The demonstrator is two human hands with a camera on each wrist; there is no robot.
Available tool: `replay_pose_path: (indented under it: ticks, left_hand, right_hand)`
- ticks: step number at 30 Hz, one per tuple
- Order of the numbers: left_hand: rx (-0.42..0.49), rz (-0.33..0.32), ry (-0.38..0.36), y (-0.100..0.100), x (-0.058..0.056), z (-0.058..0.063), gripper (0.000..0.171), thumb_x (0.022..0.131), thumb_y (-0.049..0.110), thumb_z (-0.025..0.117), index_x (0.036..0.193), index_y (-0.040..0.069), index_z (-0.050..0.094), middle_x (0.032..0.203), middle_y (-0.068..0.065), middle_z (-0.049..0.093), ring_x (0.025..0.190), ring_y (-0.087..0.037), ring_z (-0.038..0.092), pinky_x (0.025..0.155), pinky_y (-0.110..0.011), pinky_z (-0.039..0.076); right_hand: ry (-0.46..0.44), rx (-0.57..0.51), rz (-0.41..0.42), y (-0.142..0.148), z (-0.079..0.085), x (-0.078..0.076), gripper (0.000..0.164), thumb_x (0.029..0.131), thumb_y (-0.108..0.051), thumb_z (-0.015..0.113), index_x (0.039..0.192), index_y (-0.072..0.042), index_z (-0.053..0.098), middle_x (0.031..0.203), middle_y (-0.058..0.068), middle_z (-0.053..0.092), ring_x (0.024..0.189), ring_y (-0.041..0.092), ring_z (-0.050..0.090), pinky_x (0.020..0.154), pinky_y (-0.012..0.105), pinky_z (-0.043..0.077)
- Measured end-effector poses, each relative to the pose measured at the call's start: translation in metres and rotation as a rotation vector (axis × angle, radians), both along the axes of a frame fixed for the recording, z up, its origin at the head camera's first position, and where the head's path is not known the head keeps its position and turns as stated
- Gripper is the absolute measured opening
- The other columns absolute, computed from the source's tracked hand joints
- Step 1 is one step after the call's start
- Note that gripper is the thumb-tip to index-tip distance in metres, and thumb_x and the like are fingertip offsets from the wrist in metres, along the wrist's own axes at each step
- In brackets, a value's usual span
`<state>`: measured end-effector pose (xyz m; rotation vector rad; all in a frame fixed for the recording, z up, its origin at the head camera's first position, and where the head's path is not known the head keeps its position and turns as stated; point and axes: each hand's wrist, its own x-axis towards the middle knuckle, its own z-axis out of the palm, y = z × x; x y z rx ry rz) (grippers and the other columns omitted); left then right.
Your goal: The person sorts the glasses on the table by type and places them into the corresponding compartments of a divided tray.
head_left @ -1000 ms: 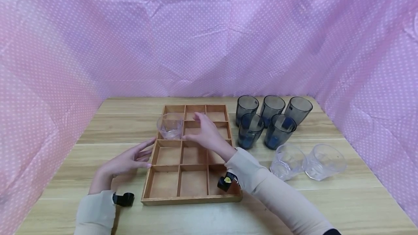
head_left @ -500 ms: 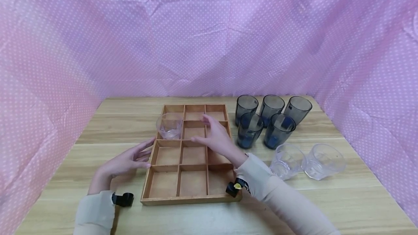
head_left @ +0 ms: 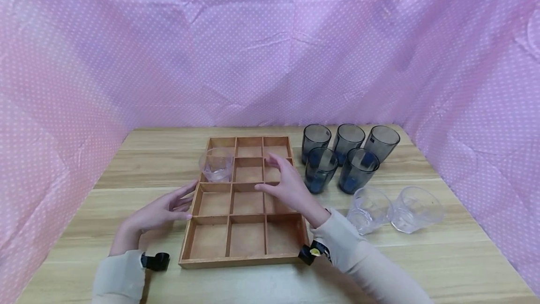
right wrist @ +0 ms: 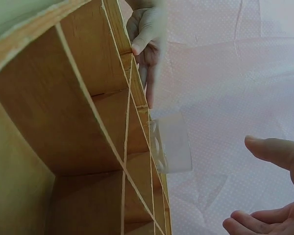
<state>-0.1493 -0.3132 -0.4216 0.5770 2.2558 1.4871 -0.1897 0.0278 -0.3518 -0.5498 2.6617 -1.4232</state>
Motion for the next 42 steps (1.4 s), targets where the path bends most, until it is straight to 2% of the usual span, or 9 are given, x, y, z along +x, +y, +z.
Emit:
replay_pose_path:
  ticks: [2, 4, 8, 12, 15, 18, 25, 31, 42]
  left_hand:
    - [-0.005, 0.001, 0.004, 0.000, 0.000, 0.000, 0.089, 0.091, 0.015, 0.065, 0.154, -0.001, 0.005, 0.159, -0.029, -0.002, 0.139, -0.055, 0.017, 0.104, -0.012, 0.038]
    - [-0.015, 0.002, 0.006, 0.001, -0.001, 0.001, 0.089, 0.091, 0.015, 0.065, 0.154, 0.000, 0.005, 0.159, -0.028, -0.002, 0.140, -0.055, 0.017, 0.108, -0.026, 0.040]
    - [-0.034, 0.003, 0.008, 0.002, -0.001, 0.001, 0.089, 0.091, 0.016, 0.064, 0.154, 0.000, 0.004, 0.159, -0.028, -0.002, 0.140, -0.055, 0.017, 0.108, -0.049, 0.031]
    - [-0.023, -0.002, 0.002, 0.002, 0.000, 0.000, 0.089, 0.091, 0.015, 0.064, 0.154, -0.002, 0.003, 0.159, -0.028, -0.003, 0.140, -0.056, 0.016, 0.109, -0.043, 0.035]
    - [-0.012, -0.002, -0.005, 0.002, 0.000, -0.002, 0.090, 0.091, 0.015, 0.065, 0.154, -0.002, 0.003, 0.159, -0.027, -0.003, 0.140, -0.055, 0.016, 0.109, -0.025, 0.038]
    - [-0.007, 0.003, -0.015, 0.002, 0.001, -0.003, 0.090, 0.090, 0.015, 0.065, 0.154, -0.001, 0.003, 0.159, -0.027, -0.003, 0.140, -0.054, 0.016, 0.106, -0.016, 0.037]
    - [-0.011, 0.005, -0.018, 0.001, 0.001, -0.003, 0.090, 0.091, 0.016, 0.065, 0.154, -0.001, 0.003, 0.159, -0.027, -0.003, 0.140, -0.055, 0.015, 0.109, -0.032, 0.038]
    - [0.014, 0.001, -0.017, 0.000, 0.000, -0.002, 0.089, 0.091, 0.014, 0.065, 0.154, 0.000, 0.004, 0.160, -0.027, -0.003, 0.140, -0.055, 0.014, 0.101, -0.006, 0.033]
    - [-0.006, 0.008, -0.035, -0.001, -0.001, -0.004, 0.090, 0.090, 0.015, 0.065, 0.155, 0.002, 0.003, 0.161, -0.025, -0.003, 0.140, -0.051, 0.013, 0.100, -0.006, 0.034]
  right_hand:
    - [0.008, 0.004, -0.012, 0.003, 0.000, 0.002, 0.078, 0.078, -0.022, 0.082, 0.142, -0.003, 0.042, 0.139, 0.012, 0.055, 0.134, 0.029, 0.048, 0.112, 0.047, 0.038]
    - [0.023, 0.012, -0.022, 0.006, 0.000, 0.004, 0.076, 0.078, -0.022, 0.082, 0.142, -0.004, 0.043, 0.138, 0.012, 0.056, 0.133, 0.028, 0.048, 0.112, 0.048, 0.038]
    - [0.052, 0.028, -0.037, 0.012, -0.002, 0.007, 0.077, 0.077, -0.023, 0.082, 0.142, -0.004, 0.043, 0.138, 0.013, 0.056, 0.133, 0.029, 0.049, 0.111, 0.049, 0.039]
    - [0.072, 0.037, -0.053, 0.018, -0.004, 0.009, 0.077, 0.077, -0.023, 0.082, 0.141, -0.004, 0.045, 0.138, 0.014, 0.057, 0.132, 0.029, 0.050, 0.109, 0.051, 0.040]
    - [0.093, 0.039, -0.062, 0.022, -0.005, 0.010, 0.074, 0.077, -0.022, 0.083, 0.139, -0.004, 0.047, 0.136, 0.013, 0.059, 0.130, 0.029, 0.051, 0.108, 0.051, 0.041]
    - [0.098, 0.032, -0.068, 0.026, -0.006, 0.011, 0.073, 0.076, -0.020, 0.083, 0.138, -0.004, 0.048, 0.134, 0.012, 0.059, 0.128, 0.029, 0.053, 0.106, 0.049, 0.042]
    - [0.098, 0.033, -0.092, 0.038, -0.007, 0.015, 0.077, 0.075, -0.018, 0.084, 0.140, -0.001, 0.045, 0.135, 0.014, 0.059, 0.129, 0.030, 0.052, 0.108, 0.049, 0.042]
    - [0.058, -0.014, -0.101, 0.051, -0.008, 0.018, 0.077, 0.076, -0.015, 0.083, 0.140, 0.001, 0.043, 0.134, 0.017, 0.057, 0.129, 0.032, 0.052, 0.109, 0.050, 0.041]
    - [0.065, -0.049, -0.124, 0.074, -0.009, 0.027, 0.075, 0.076, -0.011, 0.082, 0.139, 0.003, 0.043, 0.135, 0.019, 0.057, 0.129, 0.034, 0.051, 0.112, 0.050, 0.038]
